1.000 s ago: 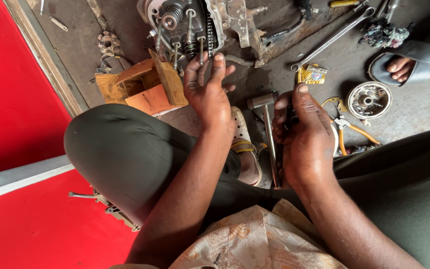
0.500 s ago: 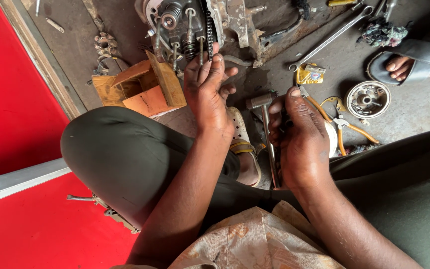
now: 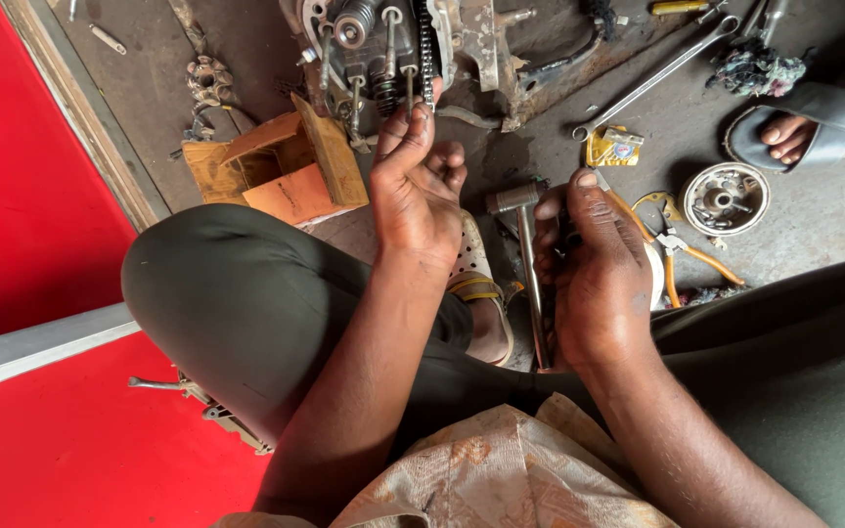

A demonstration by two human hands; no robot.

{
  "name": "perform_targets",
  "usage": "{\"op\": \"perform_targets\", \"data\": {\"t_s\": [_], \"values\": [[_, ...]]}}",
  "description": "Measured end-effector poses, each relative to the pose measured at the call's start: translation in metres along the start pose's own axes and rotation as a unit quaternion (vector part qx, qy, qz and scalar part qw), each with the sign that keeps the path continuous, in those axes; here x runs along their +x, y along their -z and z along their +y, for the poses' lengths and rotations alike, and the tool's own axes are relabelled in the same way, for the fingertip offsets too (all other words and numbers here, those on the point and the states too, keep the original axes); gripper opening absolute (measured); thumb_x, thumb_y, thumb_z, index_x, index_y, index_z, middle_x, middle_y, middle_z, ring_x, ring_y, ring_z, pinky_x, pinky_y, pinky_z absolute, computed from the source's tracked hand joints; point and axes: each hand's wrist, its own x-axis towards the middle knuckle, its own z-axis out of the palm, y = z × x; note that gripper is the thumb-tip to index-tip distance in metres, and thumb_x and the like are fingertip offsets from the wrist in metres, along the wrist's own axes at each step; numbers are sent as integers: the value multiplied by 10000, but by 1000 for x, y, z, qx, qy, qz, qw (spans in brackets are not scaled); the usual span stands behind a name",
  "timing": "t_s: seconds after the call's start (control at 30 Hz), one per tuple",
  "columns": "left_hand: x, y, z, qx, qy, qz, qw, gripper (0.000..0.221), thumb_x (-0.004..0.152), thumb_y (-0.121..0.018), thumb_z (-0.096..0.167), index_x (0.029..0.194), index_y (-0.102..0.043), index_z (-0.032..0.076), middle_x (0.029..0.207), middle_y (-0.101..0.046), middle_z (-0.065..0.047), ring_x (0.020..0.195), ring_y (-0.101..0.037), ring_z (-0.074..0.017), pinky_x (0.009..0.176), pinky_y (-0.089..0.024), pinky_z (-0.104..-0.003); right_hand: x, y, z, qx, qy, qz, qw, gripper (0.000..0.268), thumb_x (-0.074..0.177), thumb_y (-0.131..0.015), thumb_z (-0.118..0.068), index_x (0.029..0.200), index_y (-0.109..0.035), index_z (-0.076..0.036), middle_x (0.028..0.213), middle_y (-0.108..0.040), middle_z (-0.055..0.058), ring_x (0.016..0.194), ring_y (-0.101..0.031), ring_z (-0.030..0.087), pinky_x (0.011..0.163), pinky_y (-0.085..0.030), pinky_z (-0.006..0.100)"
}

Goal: Repairing or assembling motorcycle engine components on the floor of a service bay.

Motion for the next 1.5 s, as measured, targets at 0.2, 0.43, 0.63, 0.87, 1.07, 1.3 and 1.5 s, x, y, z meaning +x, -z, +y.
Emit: {"op": "perform_targets", "data": {"t_s": [0.2,0.43,0.63,0.87,1.07,1.3,1.5], "values": [[7,12,-5,-53,20,-23,998,149,917,-729,194,1048,-659,197,1316,-699,33,745,-487,-115,709,-378,-278,6,-1,4,-3,17,-12,1000,347,1055,-572,-404,903,-633,-98,779,-575,1,689,-498,105,619,-393,261],[-9,1,-11,17,-21,-5,1000,331,877,-730,143,1192,-629,159,1342,-656,-15,881,-550,-133,752,-442,-288,48,-13,17,-125,92,-28,987,309,1078,-568,-346,906,-588,-90,735,-492,-15,629,-419,93,552,-324,261],[-24,3,-28,90,-113,-58,988,689,917,-670,94,1546,-388,89,1563,-463,-96,1238,-528,-166,992,-469,-307,83,-59,10,-225,210,-121,944,267,990,-692,-300,1004,-713,-34,835,-662,-30,749,-581,57,675,-469,224],[-26,8,-12,27,-37,-76,996,731,896,-558,137,1591,-334,100,1622,-418,-124,1310,-533,-177,838,-489,-298,96,-79,0,-439,320,-86,835,381,915,-878,-344,843,-759,11,716,-724,53,613,-623,72,583,-476,250],[-19,10,-23,-38,-46,-76,995,731,878,-551,156,1587,-411,44,1588,-497,-140,1172,-577,-182,800,-497,-272,113,-75,11,-370,319,-120,864,168,923,-801,-163,899,-761,-2,776,-719,5,672,-593,48,603,-468,243],[-13,7,-43,-56,-113,5,992,600,860,-539,45,1459,-504,36,1434,-639,-175,983,-643,-163,652,-491,-251,106,-86,-8,-253,293,-180,904,121,907,-779,-139,917,-725,-32,829,-698,-6,738,-594,49,684,-477,206],[-2,-3,-50,48,-172,48,983,502,914,-641,19,1408,-559,50,1317,-691,-122,795,-637,-103,555,-494,-254,105,-86,-28,-224,155,-105,957,181,930,-779,-203,933,-689,-46,696,-509,-38,562,-400,70,483,-278,242]]}}
